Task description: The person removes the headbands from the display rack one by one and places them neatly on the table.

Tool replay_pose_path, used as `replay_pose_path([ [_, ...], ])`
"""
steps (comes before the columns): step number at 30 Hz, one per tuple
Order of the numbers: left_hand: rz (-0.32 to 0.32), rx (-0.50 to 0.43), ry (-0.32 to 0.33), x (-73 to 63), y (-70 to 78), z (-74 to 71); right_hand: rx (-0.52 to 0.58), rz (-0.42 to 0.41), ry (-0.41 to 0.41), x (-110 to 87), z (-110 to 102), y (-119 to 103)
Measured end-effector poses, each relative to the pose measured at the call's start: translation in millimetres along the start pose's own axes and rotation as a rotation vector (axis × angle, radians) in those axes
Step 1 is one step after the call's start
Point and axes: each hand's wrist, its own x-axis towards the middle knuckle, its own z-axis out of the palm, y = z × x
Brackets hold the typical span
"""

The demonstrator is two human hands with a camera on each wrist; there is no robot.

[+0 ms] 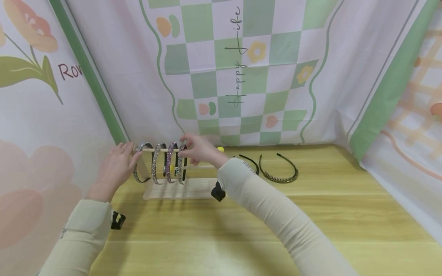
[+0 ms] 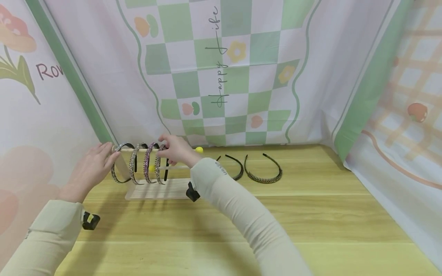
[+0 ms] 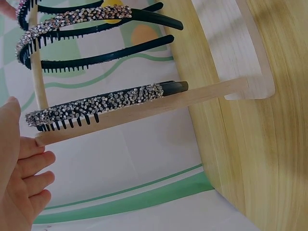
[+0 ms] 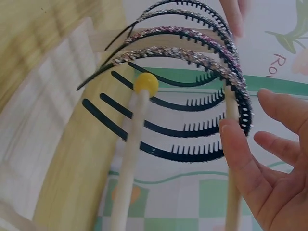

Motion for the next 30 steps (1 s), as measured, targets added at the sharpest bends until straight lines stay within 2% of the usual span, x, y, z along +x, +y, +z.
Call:
replay_pose_path([
  [12, 0.013, -0.005, 0.010, -0.2, 0.2, 0.0, 0.015, 0.031, -0.010, 6.0, 16, 3],
  [30, 0.027, -0.002, 0.018, 0.2, -0.9, 1.5, 0.061, -0.005, 0.013, -0.2, 8, 4],
])
